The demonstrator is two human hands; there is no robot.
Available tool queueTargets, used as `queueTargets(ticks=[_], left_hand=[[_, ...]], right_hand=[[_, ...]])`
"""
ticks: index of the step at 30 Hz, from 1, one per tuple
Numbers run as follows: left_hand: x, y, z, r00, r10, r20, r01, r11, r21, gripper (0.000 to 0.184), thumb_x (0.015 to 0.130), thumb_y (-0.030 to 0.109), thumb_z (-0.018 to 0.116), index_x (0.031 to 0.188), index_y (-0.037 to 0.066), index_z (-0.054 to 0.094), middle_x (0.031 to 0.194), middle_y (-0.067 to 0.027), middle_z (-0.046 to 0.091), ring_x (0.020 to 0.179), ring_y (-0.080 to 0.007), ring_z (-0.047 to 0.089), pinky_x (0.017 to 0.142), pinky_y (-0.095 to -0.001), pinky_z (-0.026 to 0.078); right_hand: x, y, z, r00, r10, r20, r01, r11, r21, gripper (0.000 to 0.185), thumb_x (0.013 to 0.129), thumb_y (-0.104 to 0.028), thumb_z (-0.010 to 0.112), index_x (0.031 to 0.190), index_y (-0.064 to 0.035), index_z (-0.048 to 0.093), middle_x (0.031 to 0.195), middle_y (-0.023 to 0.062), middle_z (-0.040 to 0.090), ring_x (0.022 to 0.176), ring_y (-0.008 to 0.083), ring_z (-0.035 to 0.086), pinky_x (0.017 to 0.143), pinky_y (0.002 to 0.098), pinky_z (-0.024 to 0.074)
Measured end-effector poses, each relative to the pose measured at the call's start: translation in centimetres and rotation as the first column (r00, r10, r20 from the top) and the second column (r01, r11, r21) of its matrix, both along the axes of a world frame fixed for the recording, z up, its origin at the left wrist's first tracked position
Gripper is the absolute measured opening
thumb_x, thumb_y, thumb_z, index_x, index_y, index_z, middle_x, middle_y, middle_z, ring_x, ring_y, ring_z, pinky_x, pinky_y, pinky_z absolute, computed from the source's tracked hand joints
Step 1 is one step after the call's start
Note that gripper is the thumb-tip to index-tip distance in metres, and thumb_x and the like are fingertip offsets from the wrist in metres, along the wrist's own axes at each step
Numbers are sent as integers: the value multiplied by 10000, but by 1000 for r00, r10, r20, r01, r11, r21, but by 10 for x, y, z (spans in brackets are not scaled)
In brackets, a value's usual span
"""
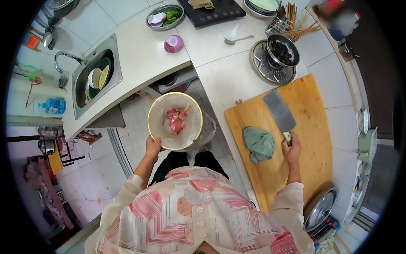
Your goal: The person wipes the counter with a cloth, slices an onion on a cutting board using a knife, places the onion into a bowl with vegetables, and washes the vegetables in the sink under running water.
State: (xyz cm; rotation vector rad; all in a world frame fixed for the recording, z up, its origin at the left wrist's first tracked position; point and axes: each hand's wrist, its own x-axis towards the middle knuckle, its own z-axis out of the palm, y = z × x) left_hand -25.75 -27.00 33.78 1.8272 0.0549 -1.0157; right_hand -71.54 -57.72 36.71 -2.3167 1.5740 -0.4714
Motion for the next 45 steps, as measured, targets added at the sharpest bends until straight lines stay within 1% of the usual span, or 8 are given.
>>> queueTargets(ticks=[11, 15, 19, 25, 29, 35, 40, 45], left_hand=[[13, -23, -40, 965, -250, 74, 246, 968, 52, 325, 852, 71, 418, 1144, -66, 454, 964, -191, 595, 761, -313, 662, 607, -414, 595], [47, -6, -132, 873, -451, 186, 436, 892, 115, 319, 882, 115, 437, 1147, -60, 474, 979, -197, 609, 758, -300, 665, 597, -398, 592], [45, -15, -107, 888, -439, 139, 411, 892, 191, 337, 832, 154, 498, 1118, -13, 567, 1055, -223, 630, 893, -316, 653, 774, -387, 504], [33, -24, -48, 927, -375, -8, 373, 919, 132, 356, 834, 175, 493, 1119, -32, 543, 1012, -231, 633, 905, -321, 646, 789, -399, 504], [29, -3, -101, 877, -445, 179, 422, 893, 155, 362, 842, 189, 476, 1115, -43, 531, 1021, -267, 615, 994, -392, 596, 856, -427, 468], [3, -20, -77, 840, -486, 242, 445, 871, 208, 367, 857, 197, 461, 1140, -27, 527, 1045, -297, 594, 1030, -441, 555, 873, -441, 453], [0, -37, -59, 780, -557, 285, 494, 828, 265, 403, 840, 165, 500, 1183, -46, 499, 1059, -240, 616, 1015, -345, 597, 865, -394, 462], [7, -24, -75, 797, -516, 314, 466, 856, 224, 377, 852, 190, 478, 1166, -16, 513, 1067, -285, 594, 1025, -431, 565, 867, -443, 452]], right_hand=[[70, 81, 12, 938, 124, 324, -148, 988, 49, 510, 763, -112, 607, 1261, -64, 511, 1362, 218, 408, 1282, 380, 363, 1082, 422, 269], [140, 124, -34, 943, 294, 159, -268, 949, -168, 336, 713, -46, 584, 1047, -62, 614, 1242, 203, 509, 1202, 379, 436, 1034, 450, 327], [229, 174, -14, 684, 467, 560, -637, 757, 147, 264, 696, 48, 485, 897, -43, 629, 1000, 126, 590, 1029, 316, 532, 978, 413, 382], [262, 31, 57, 724, 111, 680, -307, 936, 174, 231, 743, -16, 482, 916, -22, 635, 917, 120, 626, 944, 270, 584, 907, 371, 423], [249, -97, 54, 973, 208, 98, -202, 977, -76, 188, 759, -86, 513, 888, -37, 640, 924, 180, 631, 889, 341, 605, 816, 393, 472], [272, -99, -7, 792, 204, -575, -129, 977, 169, 187, 774, -126, 582, 937, -79, 660, 973, 195, 641, 908, 351, 620, 804, 417, 501], [330, 1, 7, 654, 617, -439, -406, 775, 484, 295, 632, -217, 747, 869, -63, 660, 915, 159, 655, 870, 337, 629, 746, 437, 507], [365, 105, -4, 651, 755, -84, -623, 594, 509, 201, 725, -116, 519, 870, -63, 648, 913, 166, 643, 869, 355, 613, 777, 441, 486]])
